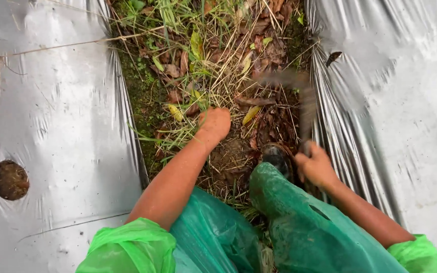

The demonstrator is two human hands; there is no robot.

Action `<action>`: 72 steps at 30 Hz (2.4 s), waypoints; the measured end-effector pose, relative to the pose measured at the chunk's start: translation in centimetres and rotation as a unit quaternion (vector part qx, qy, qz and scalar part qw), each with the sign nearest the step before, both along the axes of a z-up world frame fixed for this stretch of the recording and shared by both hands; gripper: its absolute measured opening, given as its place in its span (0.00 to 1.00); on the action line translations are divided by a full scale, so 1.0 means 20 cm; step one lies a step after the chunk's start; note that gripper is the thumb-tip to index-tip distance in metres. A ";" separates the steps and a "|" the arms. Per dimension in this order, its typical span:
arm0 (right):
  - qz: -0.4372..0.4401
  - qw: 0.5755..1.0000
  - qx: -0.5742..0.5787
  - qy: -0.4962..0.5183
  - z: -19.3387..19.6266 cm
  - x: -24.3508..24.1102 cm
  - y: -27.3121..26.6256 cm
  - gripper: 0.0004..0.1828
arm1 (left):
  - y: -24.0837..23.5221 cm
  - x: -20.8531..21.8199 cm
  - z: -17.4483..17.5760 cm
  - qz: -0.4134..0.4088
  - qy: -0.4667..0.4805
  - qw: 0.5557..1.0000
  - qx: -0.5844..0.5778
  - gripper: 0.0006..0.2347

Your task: Using a sickle to cut and clear weeds and grass from a garden bed lined with plastic mulch.

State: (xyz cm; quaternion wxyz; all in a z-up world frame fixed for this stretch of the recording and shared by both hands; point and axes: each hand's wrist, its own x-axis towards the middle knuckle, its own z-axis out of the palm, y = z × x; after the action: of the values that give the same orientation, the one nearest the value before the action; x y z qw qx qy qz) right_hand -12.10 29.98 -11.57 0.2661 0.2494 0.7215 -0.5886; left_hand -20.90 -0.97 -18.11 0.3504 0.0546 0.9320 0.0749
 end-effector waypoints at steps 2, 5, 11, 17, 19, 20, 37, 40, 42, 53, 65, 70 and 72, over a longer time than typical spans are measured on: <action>0.268 0.943 0.091 -0.175 -0.19 0.11 0.08 0.25 | 0.01 -0.04 0.09 0.013 -0.082 0.996 -0.026 0.15; 0.235 0.962 0.084 -0.112 0.09 -0.08 0.05 0.12 | -0.07 -0.05 0.26 0.023 -0.047 0.998 -0.040 0.15; 0.143 0.988 0.048 -0.041 0.14 -0.10 -0.06 0.07 | -0.22 -0.02 0.32 0.067 -0.029 0.997 0.017 0.16; 0.244 0.958 0.067 -0.132 0.12 -0.08 -0.01 0.05 | -0.28 -0.01 0.24 0.087 -0.043 0.995 0.003 0.16; 0.196 0.975 0.037 -0.098 0.12 -0.06 -0.04 0.03 | -0.33 0.01 0.24 0.104 -0.047 0.993 0.006 0.16; 0.147 0.987 0.010 -0.057 0.12 -0.07 -0.05 0.03 | -0.35 0.01 0.23 0.124 -0.046 0.991 0.011 0.16; 0.168 0.972 0.142 -0.078 -0.03 0.18 0.03 0.05 | -0.14 0.22 -0.02 -0.260 0.112 0.943 -0.176 0.19; 0.200 0.963 0.154 -0.095 0.02 0.16 0.01 0.06 | -0.17 0.22 -0.02 -0.181 0.110 0.966 -0.148 0.10; 0.169 0.972 0.142 -0.080 0.08 0.12 -0.03 0.04 | -0.17 0.20 0.10 -0.152 0.099 0.973 -0.143 0.08; 0.268 0.944 0.172 -0.085 0.19 0.04 -0.09 0.10 | -0.43 0.32 -0.11 -0.038 0.039 0.998 -0.044 0.10; 0.421 0.894 0.118 -0.101 -0.05 -0.09 -0.12 0.18 | -0.50 0.60 -0.27 -0.137 0.117 0.960 -0.214 0.10; 0.274 0.952 0.130 -0.045 0.10 -0.11 -0.27 0.14 | -0.55 0.40 0.04 -0.004 -0.041 0.998 -0.053 0.15; 0.325 0.930 0.168 -0.047 0.06 -0.05 -0.27 0.23 | -0.55 0.40 0.13 0.038 -0.085 0.995 -0.025 0.16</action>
State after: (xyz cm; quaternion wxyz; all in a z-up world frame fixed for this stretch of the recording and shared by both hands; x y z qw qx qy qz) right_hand -13.19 24.61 -10.38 0.4307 0.0699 0.8378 -0.3281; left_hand -13.00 -12.03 -15.60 0.4265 0.0043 0.9018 0.0693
